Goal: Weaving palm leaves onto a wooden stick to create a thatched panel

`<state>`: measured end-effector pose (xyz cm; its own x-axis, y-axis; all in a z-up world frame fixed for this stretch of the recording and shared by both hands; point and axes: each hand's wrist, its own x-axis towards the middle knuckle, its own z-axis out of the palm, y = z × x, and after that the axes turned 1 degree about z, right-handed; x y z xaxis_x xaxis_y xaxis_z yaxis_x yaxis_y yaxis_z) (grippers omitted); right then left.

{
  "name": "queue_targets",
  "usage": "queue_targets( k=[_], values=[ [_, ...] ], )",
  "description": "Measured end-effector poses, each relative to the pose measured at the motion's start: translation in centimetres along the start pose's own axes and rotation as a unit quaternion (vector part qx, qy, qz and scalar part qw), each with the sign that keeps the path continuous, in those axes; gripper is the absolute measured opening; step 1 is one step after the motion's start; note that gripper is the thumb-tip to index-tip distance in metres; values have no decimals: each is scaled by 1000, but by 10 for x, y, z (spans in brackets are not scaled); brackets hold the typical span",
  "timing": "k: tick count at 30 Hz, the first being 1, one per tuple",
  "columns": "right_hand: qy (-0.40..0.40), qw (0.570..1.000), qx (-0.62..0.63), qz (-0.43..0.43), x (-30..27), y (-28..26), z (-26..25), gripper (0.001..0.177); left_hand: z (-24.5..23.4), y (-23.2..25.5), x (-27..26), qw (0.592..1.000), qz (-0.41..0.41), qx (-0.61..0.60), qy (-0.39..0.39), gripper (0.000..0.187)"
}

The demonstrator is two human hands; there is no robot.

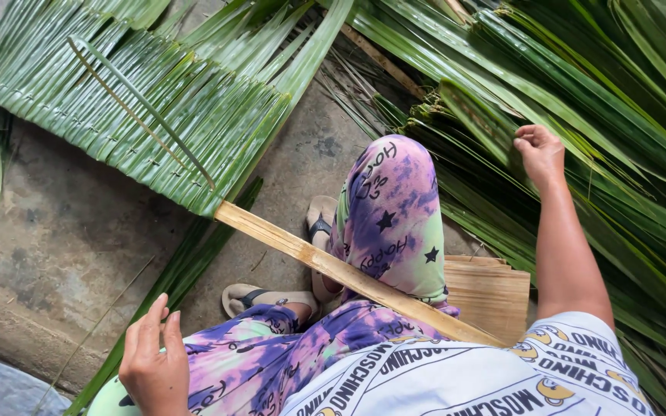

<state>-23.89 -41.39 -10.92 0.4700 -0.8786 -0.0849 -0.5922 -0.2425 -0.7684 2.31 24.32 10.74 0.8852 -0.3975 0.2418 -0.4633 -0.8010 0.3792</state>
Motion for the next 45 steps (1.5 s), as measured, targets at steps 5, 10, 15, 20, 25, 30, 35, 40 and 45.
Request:
queue_targets(
  k=[5,10,15,20,25,30,35,40,45],
  values=[
    [-16,989,147,32,-1,-33,-3,20,0,-2,-3,1000,3,1,1,38],
    [-33,993,-113,-30,-21,-85,11,82,1,-3,-5,1000,6,-2,16,37],
    [32,940,-248,-234,-40,-85,41,65,4,-7,-5,1000,5,1,18,36],
    [36,894,-321,-312,-37,-77,68,64,4,-10,-6,1000,5,-6,21,36],
    [-46,914,-327,-237,-30,-73,71,67,5,-13,-7,1000,4,-1,14,34],
    [-57,922,-306,-232,-28,-74,70,66,6,-13,-7,1000,9,13,17,33],
    [-75,922,-310,-220,-30,-80,69,65,6,-13,-6,999,12,17,26,34],
    [-107,925,-325,-164,-31,-90,68,67,6,-13,-8,999,20,9,33,38],
    [-114,907,-367,-172,-21,-76,68,67,4,-8,-9,998,19,8,58,37]
  ],
)
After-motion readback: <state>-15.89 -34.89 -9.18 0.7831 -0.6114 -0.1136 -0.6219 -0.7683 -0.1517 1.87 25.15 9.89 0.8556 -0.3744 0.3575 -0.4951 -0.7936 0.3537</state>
